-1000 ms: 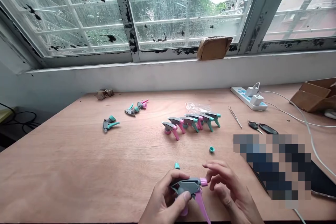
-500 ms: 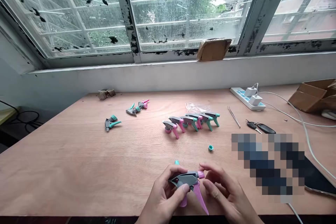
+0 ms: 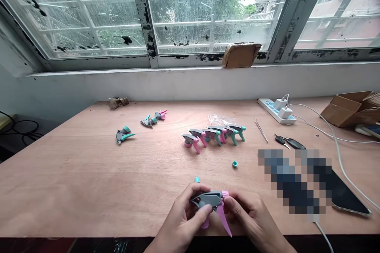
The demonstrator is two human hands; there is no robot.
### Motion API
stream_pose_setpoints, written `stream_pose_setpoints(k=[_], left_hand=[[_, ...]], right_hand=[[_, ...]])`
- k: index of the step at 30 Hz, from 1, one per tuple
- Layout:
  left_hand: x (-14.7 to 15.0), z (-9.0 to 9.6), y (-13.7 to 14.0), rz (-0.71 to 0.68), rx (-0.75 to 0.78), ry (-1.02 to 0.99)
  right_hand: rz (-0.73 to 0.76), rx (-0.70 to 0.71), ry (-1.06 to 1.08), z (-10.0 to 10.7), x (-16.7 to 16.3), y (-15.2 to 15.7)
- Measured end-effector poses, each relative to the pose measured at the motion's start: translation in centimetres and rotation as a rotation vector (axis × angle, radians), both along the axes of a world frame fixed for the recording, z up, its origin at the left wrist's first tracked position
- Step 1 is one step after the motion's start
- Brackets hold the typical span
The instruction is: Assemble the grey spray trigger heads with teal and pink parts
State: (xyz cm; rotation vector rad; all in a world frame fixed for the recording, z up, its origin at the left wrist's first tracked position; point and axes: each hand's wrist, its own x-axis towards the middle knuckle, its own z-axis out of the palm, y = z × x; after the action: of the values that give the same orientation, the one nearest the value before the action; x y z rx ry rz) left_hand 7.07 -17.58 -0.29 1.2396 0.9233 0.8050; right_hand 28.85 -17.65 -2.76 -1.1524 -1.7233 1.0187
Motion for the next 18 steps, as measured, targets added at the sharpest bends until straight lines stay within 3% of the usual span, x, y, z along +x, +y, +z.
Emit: stream_pose_setpoints(k=[4,7,11,18], left_hand=[[-0.05,-0.07,-0.07,0.007,0.008,-0.024],[-0.05,-0.05,-0.05,0.027,0.017,-0.059],[0.03,0.13,-0.08,0.024,0.036,-0.043],[0.02,-0.31,-0.38,0.044,0.062,0.015]], right_hand=[[-0.037,-0.053,0.127,-0.31,-0.26,-0.29],[-0.036,0.036,0.159,-0.33,-0.40,-0.47],[-0.059,0.146,0.069,0.10,-0.34,-0.31],[-0.020,0.142,-0.086,0.51,-0.57,0.35]])
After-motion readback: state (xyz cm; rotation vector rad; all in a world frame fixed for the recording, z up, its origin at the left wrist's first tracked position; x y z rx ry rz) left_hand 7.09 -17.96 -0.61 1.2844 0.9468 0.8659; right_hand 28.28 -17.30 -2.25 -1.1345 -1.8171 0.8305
